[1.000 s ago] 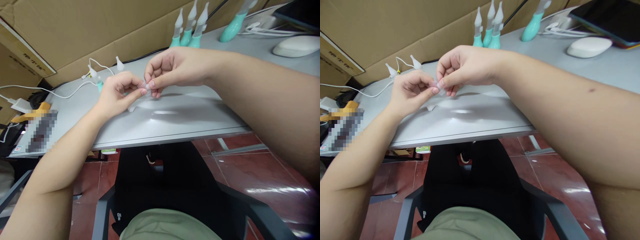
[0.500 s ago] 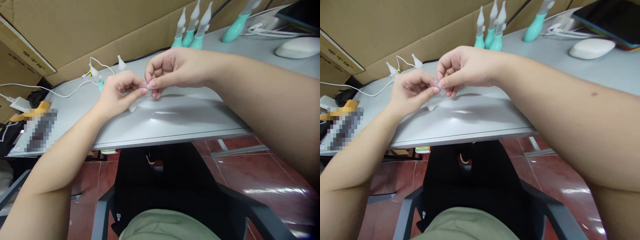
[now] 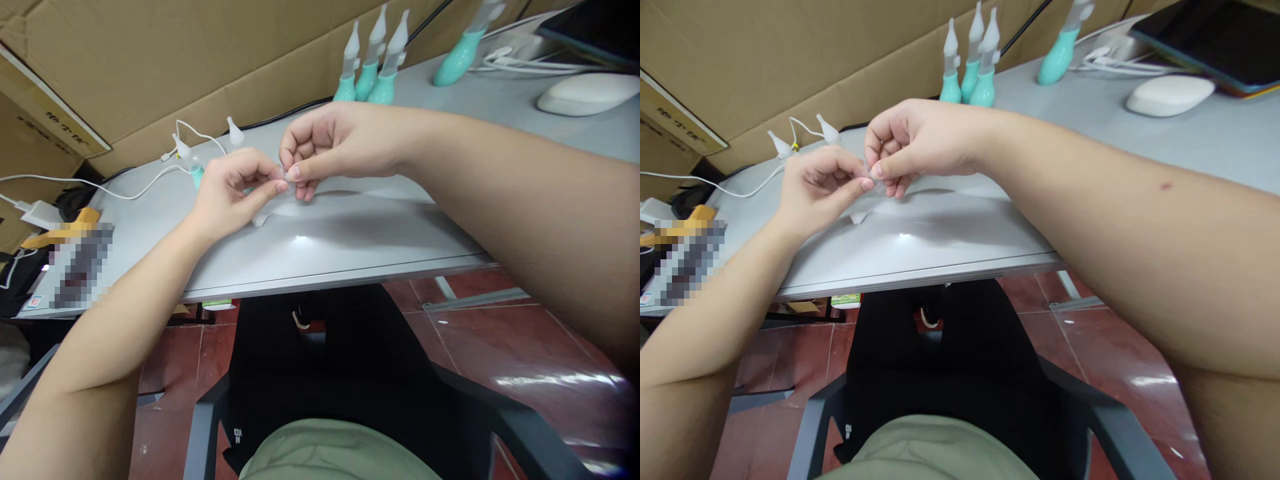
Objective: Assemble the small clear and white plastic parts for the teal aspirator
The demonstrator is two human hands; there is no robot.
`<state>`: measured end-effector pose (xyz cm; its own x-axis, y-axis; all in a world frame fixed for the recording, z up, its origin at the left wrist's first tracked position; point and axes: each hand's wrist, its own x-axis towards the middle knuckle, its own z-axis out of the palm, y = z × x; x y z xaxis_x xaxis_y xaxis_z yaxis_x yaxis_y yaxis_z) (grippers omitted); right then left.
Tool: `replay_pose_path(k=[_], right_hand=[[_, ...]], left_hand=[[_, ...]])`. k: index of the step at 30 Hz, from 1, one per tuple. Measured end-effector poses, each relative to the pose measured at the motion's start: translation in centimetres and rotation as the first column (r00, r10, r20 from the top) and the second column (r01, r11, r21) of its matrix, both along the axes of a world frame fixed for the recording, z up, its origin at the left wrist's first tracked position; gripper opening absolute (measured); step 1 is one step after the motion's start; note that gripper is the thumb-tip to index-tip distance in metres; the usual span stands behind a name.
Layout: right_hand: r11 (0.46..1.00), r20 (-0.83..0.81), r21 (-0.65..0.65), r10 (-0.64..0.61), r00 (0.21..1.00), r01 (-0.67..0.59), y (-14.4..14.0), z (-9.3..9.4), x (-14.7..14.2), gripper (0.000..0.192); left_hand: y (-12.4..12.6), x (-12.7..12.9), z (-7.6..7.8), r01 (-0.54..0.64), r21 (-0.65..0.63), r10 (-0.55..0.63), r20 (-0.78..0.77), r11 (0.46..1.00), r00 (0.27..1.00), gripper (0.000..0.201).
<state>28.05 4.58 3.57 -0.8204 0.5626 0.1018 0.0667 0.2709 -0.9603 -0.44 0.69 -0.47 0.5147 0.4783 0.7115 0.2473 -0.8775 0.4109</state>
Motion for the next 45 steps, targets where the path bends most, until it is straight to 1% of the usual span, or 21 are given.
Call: replay_pose_path(k=[3,8,11,15,21,26,31,35,40,45], right_hand=[[1.000,-0.040,0.001,0.014,0.999,-0.014,0.1,-0.2,0.0,0.030],[1.000,-0.072,-0.008,-0.003,0.997,0.002,-0.3,-0.2,-0.1,0.036],[1.000,-0.070,-0.017,-0.004,0.998,0.003,-0.4,-0.1,-0.1,0.035],[1.000,-0.058,-0.030,0.003,0.998,-0.005,-0.3,-0.1,-0.1,0.030],[0.999,-0.021,-0.041,0.014,1.000,-0.015,-0.3,0.1,0.0,0.029],[0.999,-0.034,-0.041,0.016,0.999,-0.017,-0.3,0.0,0.0,0.032],[0.998,-0.035,-0.052,0.027,0.999,-0.029,-0.3,0.0,0.0,0.032],[0.998,-0.026,-0.057,0.023,0.999,-0.025,-0.4,0.2,-0.1,0.033],[0.999,-0.029,-0.033,0.024,0.999,-0.025,-0.3,0.1,-0.1,0.035],[0.999,-0.006,-0.035,0.032,0.999,-0.033,-0.1,-0.1,-0.1,0.036]], left_hand=[[0.4,-0.2,-0.4,-0.030,-0.016,0.030,0.018,0.999,0.999,0.054],[1.0,-0.4,-1.3,-0.081,-0.032,0.084,0.089,0.996,0.993,0.071],[1.1,-0.2,-1.3,-0.030,-0.052,0.036,0.101,0.998,0.994,0.068],[0.7,0.0,-0.7,0.054,-0.063,-0.048,0.094,0.997,0.994,0.057],[0.3,-0.1,-0.3,-0.005,-0.117,0.007,0.010,0.993,1.000,0.060],[0.6,-0.2,-0.5,0.039,-0.088,-0.035,0.046,0.995,0.998,0.059],[0.5,-0.1,-0.4,0.005,-0.059,-0.003,0.023,0.998,1.000,0.059],[0.1,0.2,-0.1,0.017,-0.023,-0.016,0.040,1.000,0.999,0.060],[-0.1,0.3,0.1,0.006,-0.040,-0.005,0.024,0.999,1.000,0.059],[0.4,0.1,-0.1,0.020,-0.054,-0.019,0.025,0.998,0.999,0.063]])
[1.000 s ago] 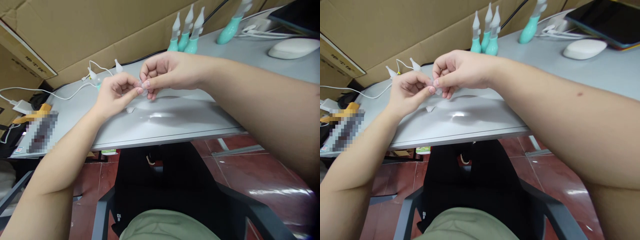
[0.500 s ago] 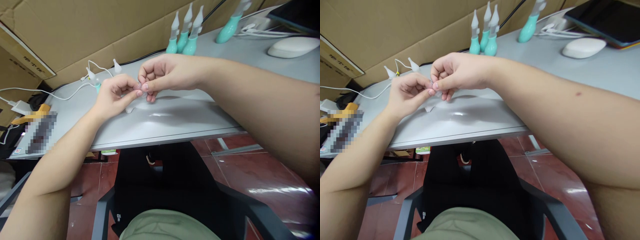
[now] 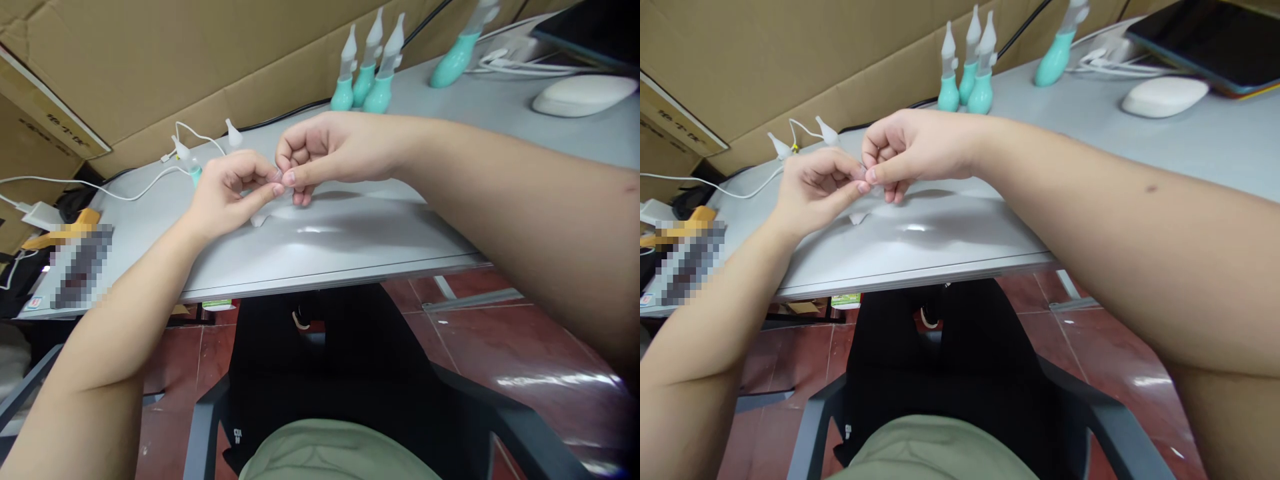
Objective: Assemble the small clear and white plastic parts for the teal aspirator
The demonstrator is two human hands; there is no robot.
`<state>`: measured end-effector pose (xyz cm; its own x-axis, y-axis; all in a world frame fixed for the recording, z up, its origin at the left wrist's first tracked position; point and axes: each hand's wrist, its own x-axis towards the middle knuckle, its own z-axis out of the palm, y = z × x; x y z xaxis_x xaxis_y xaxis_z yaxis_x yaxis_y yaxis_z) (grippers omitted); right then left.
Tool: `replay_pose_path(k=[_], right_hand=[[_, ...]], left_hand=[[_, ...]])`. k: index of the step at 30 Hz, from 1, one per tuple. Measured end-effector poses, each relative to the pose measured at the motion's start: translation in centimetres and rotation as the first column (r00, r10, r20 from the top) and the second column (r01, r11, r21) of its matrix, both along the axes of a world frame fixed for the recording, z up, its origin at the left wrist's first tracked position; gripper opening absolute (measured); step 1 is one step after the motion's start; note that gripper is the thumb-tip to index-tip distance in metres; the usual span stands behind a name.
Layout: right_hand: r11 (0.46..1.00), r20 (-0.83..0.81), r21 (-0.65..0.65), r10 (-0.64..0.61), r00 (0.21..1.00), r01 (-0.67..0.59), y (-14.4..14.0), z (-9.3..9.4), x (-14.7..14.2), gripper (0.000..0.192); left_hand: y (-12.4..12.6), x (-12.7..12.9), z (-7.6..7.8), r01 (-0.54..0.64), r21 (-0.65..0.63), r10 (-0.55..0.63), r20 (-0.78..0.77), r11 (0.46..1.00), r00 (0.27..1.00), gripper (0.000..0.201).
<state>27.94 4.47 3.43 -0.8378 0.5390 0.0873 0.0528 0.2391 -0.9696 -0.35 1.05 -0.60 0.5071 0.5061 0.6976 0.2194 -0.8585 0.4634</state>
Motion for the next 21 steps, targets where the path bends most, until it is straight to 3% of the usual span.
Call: replay_pose_path(k=[8,15,21], right_hand=[[0.998,-0.004,-0.054,0.027,1.000,-0.027,-0.01,0.06,0.04,0.032],[0.991,-0.059,-0.070,0.114,0.992,-0.118,0.66,-0.48,0.23,0.047],[0.998,-0.021,-0.026,0.051,0.998,-0.052,0.56,-0.41,0.18,0.034]], left_hand=[[-0.49,0.02,0.51,-0.007,-0.035,0.006,-0.049,0.999,0.999,0.059],[-0.72,0.31,0.43,0.006,-0.039,-0.007,-0.021,0.999,1.000,0.057],[-0.01,-0.15,0.19,0.006,-0.015,-0.007,-0.033,1.000,0.999,0.056]])
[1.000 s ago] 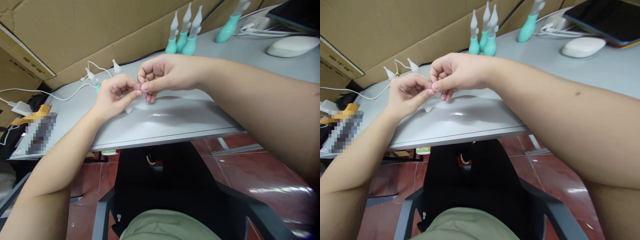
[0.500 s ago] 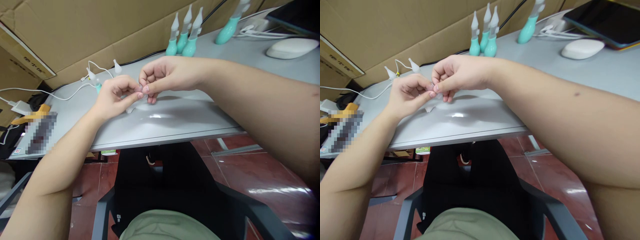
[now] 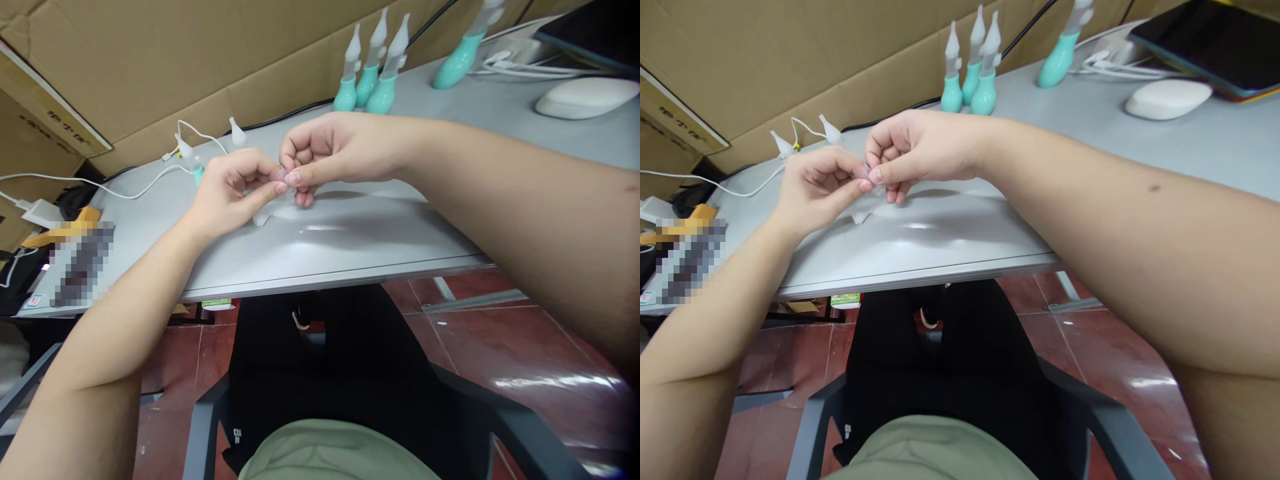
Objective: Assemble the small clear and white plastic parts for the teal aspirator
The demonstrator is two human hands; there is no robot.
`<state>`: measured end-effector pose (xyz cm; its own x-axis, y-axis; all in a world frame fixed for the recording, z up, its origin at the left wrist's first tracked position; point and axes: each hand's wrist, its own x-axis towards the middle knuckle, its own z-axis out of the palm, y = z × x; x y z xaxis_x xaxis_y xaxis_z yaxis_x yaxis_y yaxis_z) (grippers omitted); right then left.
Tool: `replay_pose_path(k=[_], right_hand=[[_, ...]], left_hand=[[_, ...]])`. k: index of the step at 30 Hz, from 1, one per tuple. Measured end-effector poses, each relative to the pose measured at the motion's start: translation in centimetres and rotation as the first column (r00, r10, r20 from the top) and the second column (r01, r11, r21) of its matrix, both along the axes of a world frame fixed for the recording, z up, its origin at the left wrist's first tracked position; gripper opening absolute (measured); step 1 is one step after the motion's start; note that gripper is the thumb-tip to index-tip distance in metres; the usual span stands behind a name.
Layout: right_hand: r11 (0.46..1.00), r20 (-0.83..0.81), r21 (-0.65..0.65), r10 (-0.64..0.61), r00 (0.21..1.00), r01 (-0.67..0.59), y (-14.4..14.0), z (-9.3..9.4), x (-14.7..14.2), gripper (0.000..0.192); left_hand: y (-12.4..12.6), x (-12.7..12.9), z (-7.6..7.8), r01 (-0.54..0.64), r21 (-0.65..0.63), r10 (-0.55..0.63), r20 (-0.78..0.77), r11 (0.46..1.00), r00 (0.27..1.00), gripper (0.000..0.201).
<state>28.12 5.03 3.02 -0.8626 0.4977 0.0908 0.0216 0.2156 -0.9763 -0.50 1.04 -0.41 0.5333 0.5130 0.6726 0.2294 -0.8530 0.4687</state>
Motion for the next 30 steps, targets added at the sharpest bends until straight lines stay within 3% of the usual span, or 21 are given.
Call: replay_pose_path(k=[5,10,20,24,30], right_hand=[[0.999,-0.017,0.039,0.011,1.000,-0.011,0.1,-0.2,-0.2,0.034],[0.998,-0.057,0.068,-0.013,0.998,0.017,0.1,-0.2,-0.3,0.038],[0.997,-0.058,0.081,0.003,0.998,0.001,0.4,-0.5,-0.7,0.036],[0.998,-0.071,0.051,-0.024,0.997,0.028,-0.2,-0.2,-0.7,0.035],[0.995,-0.126,-0.013,-0.096,0.987,0.096,-1.1,0.5,-0.7,0.035]], left_hand=[[0.1,-0.2,0.0,0.069,0.074,-0.069,0.006,0.995,0.998,0.038],[-0.6,0.1,0.6,0.016,0.089,-0.020,0.043,0.996,0.999,0.031],[-0.1,-0.3,0.3,0.037,0.077,-0.038,0.019,0.996,0.999,0.020],[-0.9,0.1,0.9,-0.004,-0.011,0.005,0.034,1.000,0.999,0.037],[-0.9,0.9,0.8,-0.142,-0.192,0.168,0.129,0.971,0.977,0.074]])
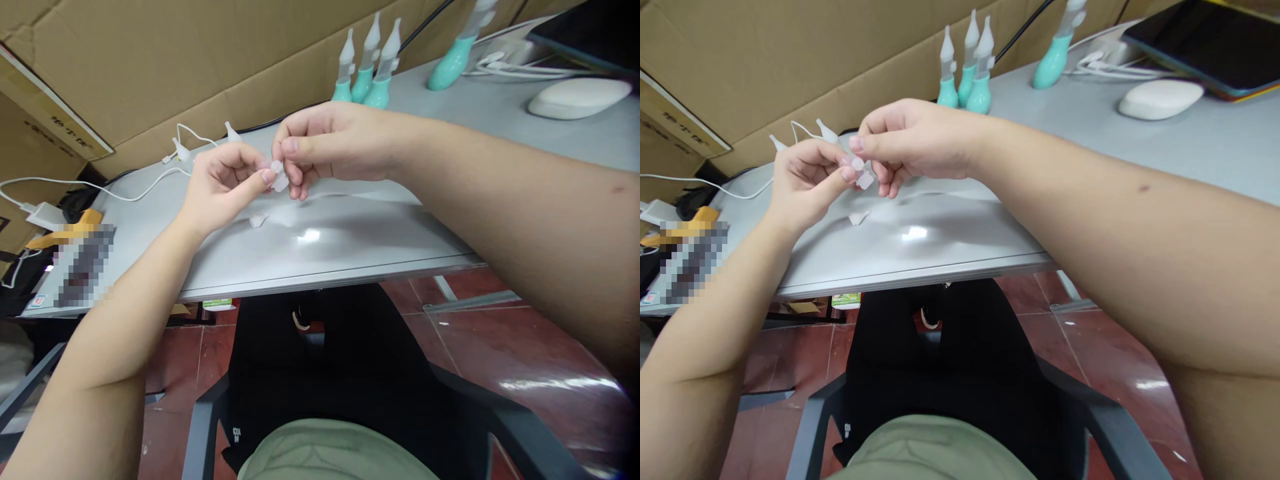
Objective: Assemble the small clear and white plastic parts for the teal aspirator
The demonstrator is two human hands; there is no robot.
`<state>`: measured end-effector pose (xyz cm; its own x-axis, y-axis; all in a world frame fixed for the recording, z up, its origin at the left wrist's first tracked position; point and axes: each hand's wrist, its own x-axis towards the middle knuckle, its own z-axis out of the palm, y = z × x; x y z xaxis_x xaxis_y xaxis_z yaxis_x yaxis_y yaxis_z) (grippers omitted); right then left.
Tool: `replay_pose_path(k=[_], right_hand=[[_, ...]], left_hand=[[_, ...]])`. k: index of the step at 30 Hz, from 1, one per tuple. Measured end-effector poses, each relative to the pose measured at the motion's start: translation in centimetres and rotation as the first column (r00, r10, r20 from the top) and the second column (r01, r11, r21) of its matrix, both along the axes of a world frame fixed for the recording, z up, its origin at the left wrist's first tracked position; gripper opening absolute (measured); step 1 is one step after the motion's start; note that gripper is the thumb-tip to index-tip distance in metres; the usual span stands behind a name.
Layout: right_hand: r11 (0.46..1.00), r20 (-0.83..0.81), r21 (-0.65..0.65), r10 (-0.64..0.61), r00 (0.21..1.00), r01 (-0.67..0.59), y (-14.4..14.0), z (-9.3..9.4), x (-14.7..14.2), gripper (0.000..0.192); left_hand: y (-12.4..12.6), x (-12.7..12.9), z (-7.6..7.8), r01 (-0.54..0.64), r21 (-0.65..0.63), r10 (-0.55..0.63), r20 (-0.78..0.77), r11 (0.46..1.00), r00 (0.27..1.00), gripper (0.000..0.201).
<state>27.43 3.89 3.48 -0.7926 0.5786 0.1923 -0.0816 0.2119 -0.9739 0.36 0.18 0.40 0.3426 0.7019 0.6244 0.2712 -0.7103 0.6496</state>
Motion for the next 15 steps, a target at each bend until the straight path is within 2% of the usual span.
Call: replay_pose_path(k=[3,7,12,15], right_hand=[[0.999,0.017,-0.043,-0.024,1.000,0.024,-0.39,0.41,-0.08,0.042],[0.997,0.030,-0.058,-0.047,0.998,0.049,-0.59,0.68,-0.22,0.049],[0.999,0.041,-0.024,-0.046,0.998,0.047,-0.30,0.49,-0.05,0.047],[0.998,0.014,0.051,-0.047,0.999,0.046,-0.05,0.29,0.08,0.036]], left_hand=[[0.35,-0.22,-0.22,-0.017,-0.097,0.022,0.050,0.995,0.999,0.079],[0.48,-0.59,-0.16,0.038,-0.208,-0.015,0.110,0.977,0.994,0.066],[0.72,-0.67,-0.36,0.050,-0.217,-0.023,0.127,0.975,0.992,0.064],[1.00,-0.67,-0.63,0.026,-0.180,-0.003,0.125,0.983,0.992,0.073]])
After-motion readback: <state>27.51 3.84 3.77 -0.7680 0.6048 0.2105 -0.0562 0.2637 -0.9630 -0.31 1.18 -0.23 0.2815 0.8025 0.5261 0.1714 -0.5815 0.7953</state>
